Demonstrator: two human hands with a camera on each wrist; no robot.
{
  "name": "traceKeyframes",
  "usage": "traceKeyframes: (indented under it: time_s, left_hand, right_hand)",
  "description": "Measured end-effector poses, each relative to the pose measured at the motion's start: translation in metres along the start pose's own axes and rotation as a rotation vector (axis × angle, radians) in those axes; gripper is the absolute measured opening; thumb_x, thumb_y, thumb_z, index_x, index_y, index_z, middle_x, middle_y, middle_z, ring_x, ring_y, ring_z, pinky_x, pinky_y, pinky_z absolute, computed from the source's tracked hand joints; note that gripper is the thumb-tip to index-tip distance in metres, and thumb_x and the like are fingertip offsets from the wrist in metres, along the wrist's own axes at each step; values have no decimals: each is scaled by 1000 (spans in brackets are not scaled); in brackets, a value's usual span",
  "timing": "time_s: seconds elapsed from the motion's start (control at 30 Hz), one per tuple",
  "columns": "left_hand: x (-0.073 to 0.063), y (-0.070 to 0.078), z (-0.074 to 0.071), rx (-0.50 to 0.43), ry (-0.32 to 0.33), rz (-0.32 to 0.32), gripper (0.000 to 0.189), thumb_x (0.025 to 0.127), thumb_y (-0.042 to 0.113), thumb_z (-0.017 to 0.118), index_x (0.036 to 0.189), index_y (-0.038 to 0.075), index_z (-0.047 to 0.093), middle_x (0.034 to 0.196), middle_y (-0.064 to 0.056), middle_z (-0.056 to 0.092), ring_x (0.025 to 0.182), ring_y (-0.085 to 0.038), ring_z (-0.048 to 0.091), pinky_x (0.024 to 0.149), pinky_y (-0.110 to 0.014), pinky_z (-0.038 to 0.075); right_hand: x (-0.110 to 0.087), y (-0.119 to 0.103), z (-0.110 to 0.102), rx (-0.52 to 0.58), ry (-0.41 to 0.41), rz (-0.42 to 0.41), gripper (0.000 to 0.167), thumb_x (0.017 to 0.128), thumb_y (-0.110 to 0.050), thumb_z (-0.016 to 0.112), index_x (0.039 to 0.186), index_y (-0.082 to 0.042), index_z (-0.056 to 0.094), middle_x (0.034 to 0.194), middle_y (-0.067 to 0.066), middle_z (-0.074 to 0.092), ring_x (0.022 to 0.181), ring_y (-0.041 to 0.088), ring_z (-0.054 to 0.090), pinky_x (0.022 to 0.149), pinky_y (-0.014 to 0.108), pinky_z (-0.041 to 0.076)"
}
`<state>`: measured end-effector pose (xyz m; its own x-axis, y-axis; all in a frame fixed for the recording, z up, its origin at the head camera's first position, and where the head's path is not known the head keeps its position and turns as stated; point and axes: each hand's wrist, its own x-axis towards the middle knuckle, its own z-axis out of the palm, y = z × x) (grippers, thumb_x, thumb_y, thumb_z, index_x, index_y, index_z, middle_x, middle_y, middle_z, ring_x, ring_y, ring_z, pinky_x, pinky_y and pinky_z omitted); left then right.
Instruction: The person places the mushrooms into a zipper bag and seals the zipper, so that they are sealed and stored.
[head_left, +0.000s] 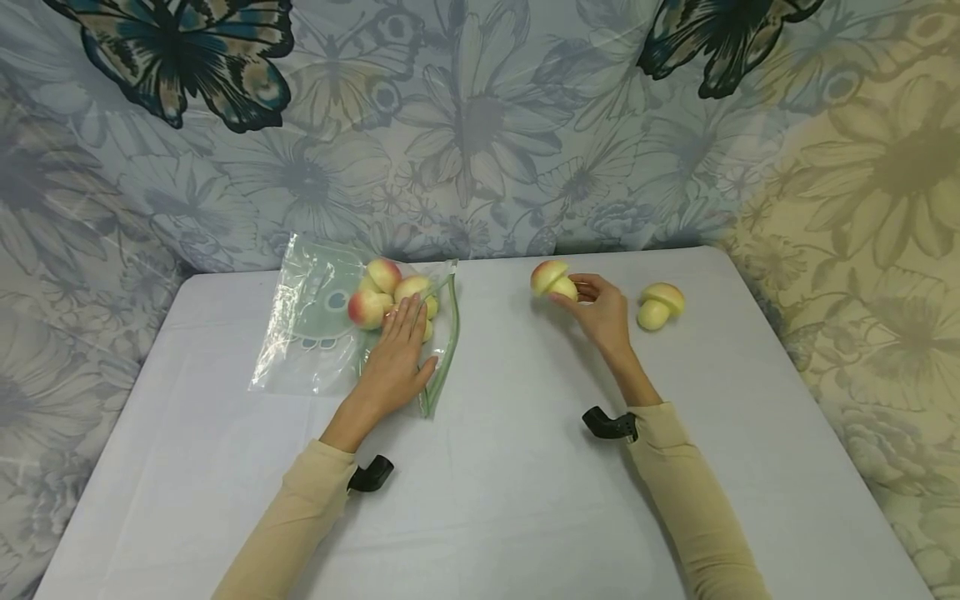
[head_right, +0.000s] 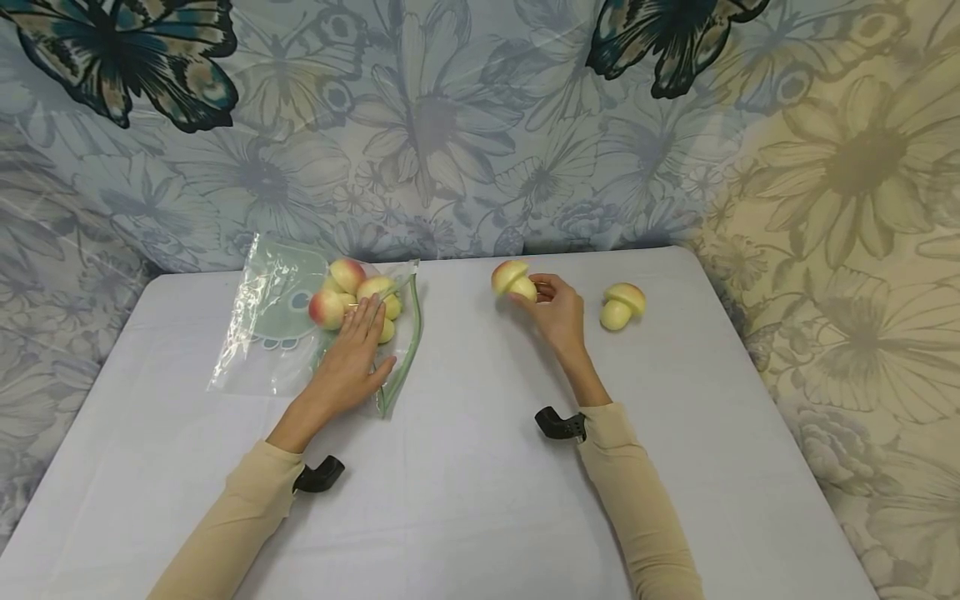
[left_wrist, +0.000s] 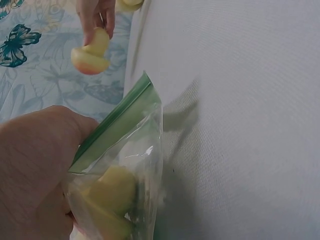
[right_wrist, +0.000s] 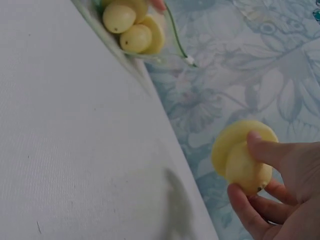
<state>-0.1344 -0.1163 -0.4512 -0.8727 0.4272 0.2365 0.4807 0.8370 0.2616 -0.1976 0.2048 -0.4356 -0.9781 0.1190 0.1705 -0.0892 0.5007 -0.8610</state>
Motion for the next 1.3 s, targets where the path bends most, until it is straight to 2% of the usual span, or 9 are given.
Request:
traceKeyframes:
  time_s: [0.2,0.33,0.6,0.8,1.13,1.3]
  left_hand:
    - [0,-2,1,4,20,17,80,89,22,64,148,-15,24,158,-29,17,147,-41,15,119,-50,14]
    - [-1,-2,1,5,4,16,81,90,22,64,148,-14,22,158,-28,15,147,-41,14,119,-49,12]
    - [-2,0,1,-1,-8,5,81,89,21,64,149,-14,22,159,-27,14,148,-39,11,120,-47,11]
    - [-2,2,1,5,-19,-1,81,89,20,64,149,-13,21,159,-27,13,149,-38,9,120,-46,10]
    - [-1,-1,2,7,-15,-9,81,89,20,63,150,-12,20,160,-25,12,149,-36,8,120,-45,9]
    - [-1,-1,1,9,-17,-12,81,90,21,64,150,-12,20,160,-25,12,149,-36,8,120,-45,9]
  right_hand:
    - [-3,-5,6,16,-42,4,50,81,-29,80,120,-1,66,112,17,70,102,28,66,75,26,50]
    - [-9,-9,13,14,-92,20,52,82,-32,80,121,-2,65,112,17,71,102,28,66,72,27,49]
    - [-18,-17,28,36,-163,4,47,82,-26,80,121,-3,66,113,17,70,99,29,66,72,33,52]
    - [-22,-23,40,2,-219,-12,44,81,-25,81,119,-6,68,111,15,71,100,28,66,69,29,50]
    - [-29,-28,63,23,-289,-55,46,80,-21,82,118,-1,67,112,18,70,103,30,66,80,41,54]
    - [-31,-30,72,35,-308,-79,45,79,-19,82,117,0,68,110,18,71,101,30,67,83,42,54]
